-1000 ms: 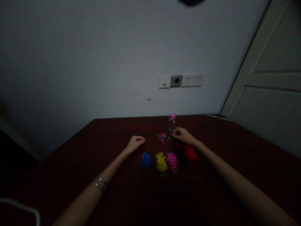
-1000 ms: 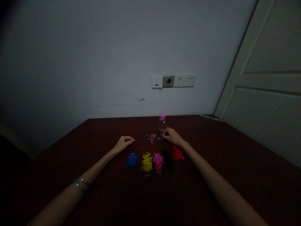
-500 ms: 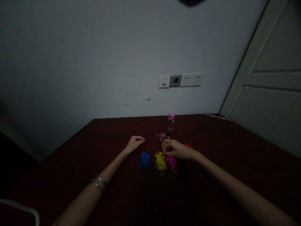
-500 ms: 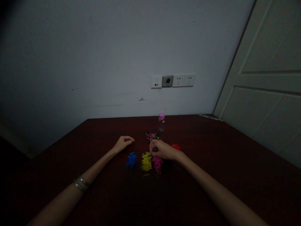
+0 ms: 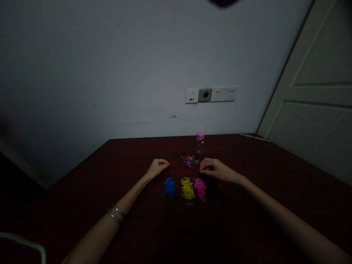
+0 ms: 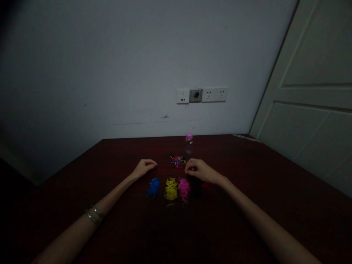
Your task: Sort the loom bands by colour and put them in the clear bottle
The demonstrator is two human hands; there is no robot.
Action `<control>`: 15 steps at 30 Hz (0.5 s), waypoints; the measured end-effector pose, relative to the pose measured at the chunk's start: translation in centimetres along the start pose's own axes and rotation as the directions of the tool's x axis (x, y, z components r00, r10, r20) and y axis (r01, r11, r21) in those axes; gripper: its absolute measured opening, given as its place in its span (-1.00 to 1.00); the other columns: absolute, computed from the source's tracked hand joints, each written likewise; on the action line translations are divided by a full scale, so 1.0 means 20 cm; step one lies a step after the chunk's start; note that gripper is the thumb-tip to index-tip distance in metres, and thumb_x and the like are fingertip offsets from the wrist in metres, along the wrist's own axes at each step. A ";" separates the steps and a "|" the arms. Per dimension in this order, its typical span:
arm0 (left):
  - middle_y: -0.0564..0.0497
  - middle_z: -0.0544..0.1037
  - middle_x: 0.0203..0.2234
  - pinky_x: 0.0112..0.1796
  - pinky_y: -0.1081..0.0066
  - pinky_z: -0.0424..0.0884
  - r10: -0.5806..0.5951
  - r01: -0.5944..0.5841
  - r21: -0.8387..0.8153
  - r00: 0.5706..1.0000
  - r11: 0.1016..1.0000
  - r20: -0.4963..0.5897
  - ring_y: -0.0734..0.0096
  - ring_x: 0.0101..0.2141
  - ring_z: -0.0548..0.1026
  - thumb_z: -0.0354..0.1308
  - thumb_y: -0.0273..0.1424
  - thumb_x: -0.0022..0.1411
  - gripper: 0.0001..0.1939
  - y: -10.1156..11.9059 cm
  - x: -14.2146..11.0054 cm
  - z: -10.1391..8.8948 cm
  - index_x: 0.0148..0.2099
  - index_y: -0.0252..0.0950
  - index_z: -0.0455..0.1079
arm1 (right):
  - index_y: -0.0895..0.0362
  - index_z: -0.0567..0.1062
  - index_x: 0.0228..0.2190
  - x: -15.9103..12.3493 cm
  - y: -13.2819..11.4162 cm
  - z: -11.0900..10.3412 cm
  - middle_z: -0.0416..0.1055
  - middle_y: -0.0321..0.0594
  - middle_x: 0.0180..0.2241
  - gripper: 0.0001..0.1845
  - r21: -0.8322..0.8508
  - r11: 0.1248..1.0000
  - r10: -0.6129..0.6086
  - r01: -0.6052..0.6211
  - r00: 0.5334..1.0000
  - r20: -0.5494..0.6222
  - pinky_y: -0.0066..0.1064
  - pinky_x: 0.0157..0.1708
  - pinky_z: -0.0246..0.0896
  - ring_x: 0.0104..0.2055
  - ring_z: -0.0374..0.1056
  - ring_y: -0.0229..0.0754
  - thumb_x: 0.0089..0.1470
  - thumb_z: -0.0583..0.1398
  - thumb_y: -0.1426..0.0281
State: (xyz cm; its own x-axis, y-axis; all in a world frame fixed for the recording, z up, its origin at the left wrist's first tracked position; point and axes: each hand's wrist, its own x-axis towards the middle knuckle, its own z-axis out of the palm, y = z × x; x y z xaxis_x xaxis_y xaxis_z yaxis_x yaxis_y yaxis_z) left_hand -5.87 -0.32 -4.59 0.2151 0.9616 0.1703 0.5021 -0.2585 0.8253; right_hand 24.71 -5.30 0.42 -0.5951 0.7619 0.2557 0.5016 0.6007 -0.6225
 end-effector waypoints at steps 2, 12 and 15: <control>-0.02 0.52 -0.48 -0.48 0.54 0.27 -0.016 0.016 0.003 1.000 1.000 -0.005 0.46 -0.48 0.40 0.10 -0.34 -0.03 -0.75 0.01 0.00 0.00 -0.35 -0.41 0.47 | 0.16 0.49 -0.45 -0.05 0.06 -0.05 0.36 -0.16 -0.33 -0.80 0.002 0.999 0.048 -0.048 0.997 -0.063 -0.36 -0.28 0.21 -0.31 0.29 -0.21 -0.02 0.14 0.29; 0.02 0.44 -0.60 -0.60 0.56 0.16 -0.042 0.038 0.090 0.998 0.995 0.042 0.58 -0.64 0.27 0.05 -0.30 0.02 -0.69 0.09 0.07 0.02 -0.29 -0.44 0.45 | 0.18 0.47 -0.42 -0.20 0.29 -0.19 0.39 -0.17 -0.37 -0.72 0.080 0.968 0.251 -0.238 0.938 -0.238 -0.37 -0.32 0.21 -0.32 0.31 -0.18 -0.05 0.13 0.22; -0.02 0.49 -0.50 -0.44 0.52 0.27 0.083 -0.106 0.260 0.992 0.960 0.096 0.47 -0.49 0.39 0.05 -0.32 0.03 -0.73 0.12 0.11 0.05 -0.32 -0.39 0.47 | 0.18 0.47 -0.43 -0.20 0.28 -0.19 0.39 -0.17 -0.37 -0.73 0.078 0.968 0.251 -0.239 0.939 -0.234 -0.38 -0.33 0.21 -0.33 0.31 -0.19 -0.05 0.12 0.23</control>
State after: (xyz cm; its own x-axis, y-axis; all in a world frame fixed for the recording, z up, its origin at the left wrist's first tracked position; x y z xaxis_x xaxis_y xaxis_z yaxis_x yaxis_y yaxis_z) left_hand -3.39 1.10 -2.84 0.3355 0.9235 0.1863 0.6768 -0.3738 0.6343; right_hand 32.24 -4.14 -1.33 -0.2860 0.9230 0.2575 0.5788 0.3806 -0.7212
